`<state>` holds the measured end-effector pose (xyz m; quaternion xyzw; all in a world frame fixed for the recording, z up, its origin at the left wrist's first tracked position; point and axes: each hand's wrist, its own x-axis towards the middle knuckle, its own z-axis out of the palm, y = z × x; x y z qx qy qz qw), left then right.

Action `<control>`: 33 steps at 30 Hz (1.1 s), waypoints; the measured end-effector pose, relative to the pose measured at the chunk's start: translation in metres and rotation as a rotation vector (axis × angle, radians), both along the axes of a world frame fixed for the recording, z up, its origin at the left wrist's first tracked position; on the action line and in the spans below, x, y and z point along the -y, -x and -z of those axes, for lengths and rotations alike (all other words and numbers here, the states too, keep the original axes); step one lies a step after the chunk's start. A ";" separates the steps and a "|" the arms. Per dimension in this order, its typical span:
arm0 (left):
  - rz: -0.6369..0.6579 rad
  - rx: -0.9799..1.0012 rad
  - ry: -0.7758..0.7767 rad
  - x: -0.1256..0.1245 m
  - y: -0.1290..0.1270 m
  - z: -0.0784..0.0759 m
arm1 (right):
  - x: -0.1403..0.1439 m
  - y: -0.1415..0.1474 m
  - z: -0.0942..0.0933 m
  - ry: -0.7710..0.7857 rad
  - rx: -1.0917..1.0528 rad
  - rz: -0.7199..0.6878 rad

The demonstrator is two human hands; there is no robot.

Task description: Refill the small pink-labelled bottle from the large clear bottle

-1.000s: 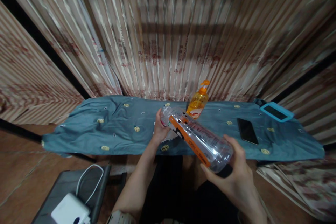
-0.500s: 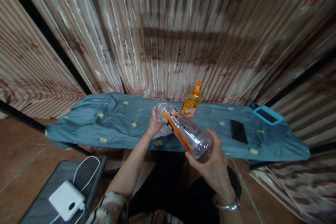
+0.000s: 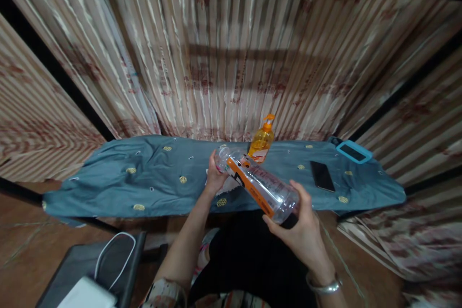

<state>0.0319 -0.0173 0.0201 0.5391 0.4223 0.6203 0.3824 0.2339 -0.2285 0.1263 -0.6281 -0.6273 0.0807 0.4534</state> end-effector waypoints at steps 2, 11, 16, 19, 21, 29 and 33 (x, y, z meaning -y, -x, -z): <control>-0.005 -0.012 0.007 0.002 -0.001 -0.003 | 0.001 -0.001 -0.002 0.026 -0.005 0.003; 0.018 -0.090 0.004 0.004 0.000 -0.007 | 0.006 0.000 -0.007 0.058 0.005 0.023; -0.009 -0.110 -0.027 0.003 0.001 0.000 | 0.003 0.001 -0.001 -0.006 0.032 0.037; -0.021 -0.102 -0.002 0.004 0.001 0.003 | 0.003 0.000 -0.001 -0.037 0.054 0.034; -0.030 -0.101 0.013 0.005 0.001 0.003 | 0.002 -0.001 -0.002 -0.053 0.084 0.039; -0.001 -0.087 0.045 0.017 0.003 -0.008 | 0.003 -0.009 0.004 -0.113 0.165 0.047; -0.033 -0.114 0.082 0.020 0.004 -0.010 | 0.005 -0.012 0.011 -0.113 0.160 0.027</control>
